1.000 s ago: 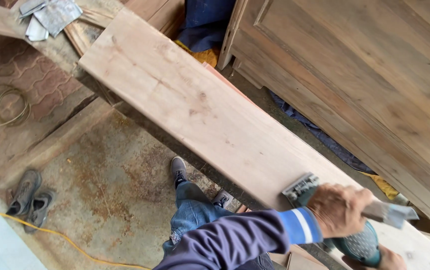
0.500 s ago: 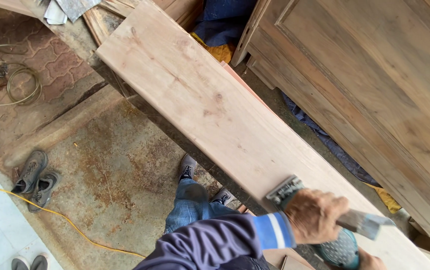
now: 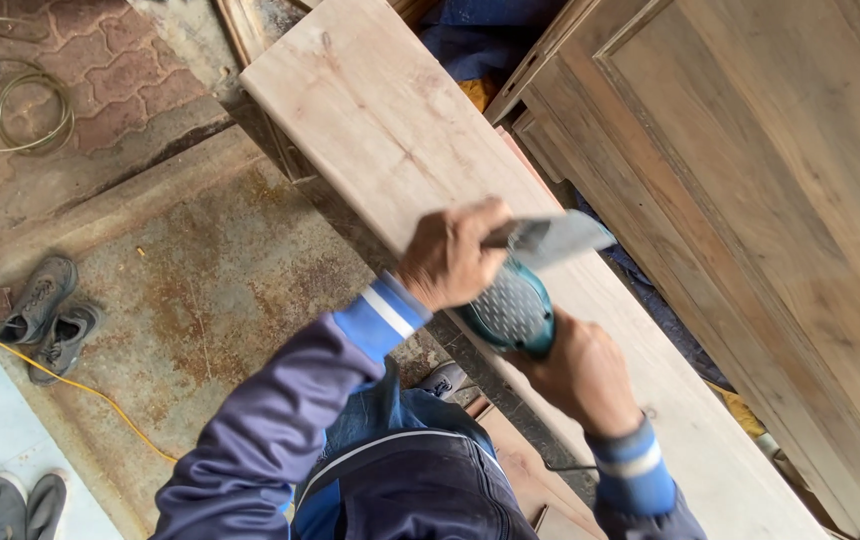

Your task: The person is sanding a long wooden plank using an electric orbital sander and manual sandpaper.

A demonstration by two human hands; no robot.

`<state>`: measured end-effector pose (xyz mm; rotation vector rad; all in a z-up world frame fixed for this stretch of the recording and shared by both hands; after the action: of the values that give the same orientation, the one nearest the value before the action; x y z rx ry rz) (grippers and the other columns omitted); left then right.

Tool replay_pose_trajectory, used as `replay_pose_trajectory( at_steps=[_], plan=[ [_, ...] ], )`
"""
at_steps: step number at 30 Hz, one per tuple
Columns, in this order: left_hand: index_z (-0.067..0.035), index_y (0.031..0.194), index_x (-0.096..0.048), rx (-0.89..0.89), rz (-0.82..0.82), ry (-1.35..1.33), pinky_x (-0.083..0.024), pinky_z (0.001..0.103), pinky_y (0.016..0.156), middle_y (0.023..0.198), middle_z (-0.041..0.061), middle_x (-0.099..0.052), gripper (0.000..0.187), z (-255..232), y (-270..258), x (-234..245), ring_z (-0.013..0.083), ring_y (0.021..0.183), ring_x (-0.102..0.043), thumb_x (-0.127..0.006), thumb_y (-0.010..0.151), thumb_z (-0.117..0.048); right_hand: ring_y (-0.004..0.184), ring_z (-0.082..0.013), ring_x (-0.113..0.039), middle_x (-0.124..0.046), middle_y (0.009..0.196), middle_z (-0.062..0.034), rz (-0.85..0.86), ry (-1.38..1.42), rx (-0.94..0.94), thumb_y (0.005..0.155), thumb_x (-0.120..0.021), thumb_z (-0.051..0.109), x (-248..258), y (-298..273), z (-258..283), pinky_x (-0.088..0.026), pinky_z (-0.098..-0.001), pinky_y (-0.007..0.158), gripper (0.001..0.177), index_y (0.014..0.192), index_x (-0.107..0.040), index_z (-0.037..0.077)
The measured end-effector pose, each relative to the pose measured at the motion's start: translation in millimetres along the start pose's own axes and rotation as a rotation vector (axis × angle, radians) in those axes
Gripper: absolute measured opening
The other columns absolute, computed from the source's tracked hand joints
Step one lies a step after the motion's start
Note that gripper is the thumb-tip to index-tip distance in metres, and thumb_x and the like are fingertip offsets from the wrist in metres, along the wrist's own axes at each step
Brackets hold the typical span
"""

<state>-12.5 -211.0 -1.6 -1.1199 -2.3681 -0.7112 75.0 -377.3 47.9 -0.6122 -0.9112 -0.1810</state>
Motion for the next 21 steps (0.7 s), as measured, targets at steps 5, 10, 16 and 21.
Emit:
replay_pose_trajectory(
  at_steps=[5, 10, 16, 21],
  plan=[
    [-0.005, 0.096, -0.053, 0.011, -0.061, 0.049, -0.058, 0.041, 0.058, 0.072, 0.012, -0.066, 0.015, 18, 22, 38, 0.0246, 0.063, -0.07, -0.064, 0.096, -0.014, 0.064, -0.0353, -0.074, -0.074, 0.074, -0.0218, -0.055, -0.064, 0.042, 0.07, -0.088, 0.04, 10, 29, 36, -0.058, -0.0451, 0.063, 0.05, 0.098, -0.072, 0.002],
    [-0.005, 0.097, -0.053, 0.048, -0.026, 0.0, -0.061, 0.042, 0.06, 0.074, 0.013, -0.068, 0.012, -3, 13, 9, 0.0258, 0.065, -0.072, -0.063, 0.094, -0.012, 0.069, -0.0373, -0.074, -0.074, 0.076, -0.0222, -0.067, -0.013, 0.038, 0.07, -0.088, 0.037, 15, 7, 11, -0.058, -0.0462, 0.065, 0.045, 0.095, -0.073, 0.003],
    [-0.005, 0.098, -0.053, -0.012, -0.021, -0.09, -0.059, 0.039, 0.057, 0.077, 0.013, -0.068, 0.017, -80, -26, -67, 0.0247, 0.065, -0.071, -0.063, 0.086, -0.008, 0.064, -0.0303, -0.077, -0.077, 0.075, -0.0169, 0.042, -0.048, -0.104, 0.067, -0.087, 0.031, 11, -65, -79, -0.061, -0.0404, 0.065, 0.043, 0.098, -0.072, 0.005],
    [-0.007, 0.096, -0.052, -0.017, 0.099, -0.125, -0.053, 0.039, 0.052, 0.068, 0.011, -0.063, 0.013, -150, -52, -149, 0.0231, 0.055, -0.064, -0.063, 0.088, -0.007, 0.062, -0.0291, -0.079, -0.079, 0.075, -0.017, 0.061, -0.04, -0.26, 0.065, -0.092, 0.034, 5, -141, -177, -0.063, -0.0409, 0.063, 0.051, 0.103, -0.073, 0.005]
  ],
)
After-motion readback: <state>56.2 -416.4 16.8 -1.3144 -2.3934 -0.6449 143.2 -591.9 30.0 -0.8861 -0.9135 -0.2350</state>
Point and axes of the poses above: each hand's wrist, its own y-axis towards the middle knuckle, its own x-axis out of the back of the hand, z = x × y, the point moved 5 cm from there along y, towards the middle knuckle
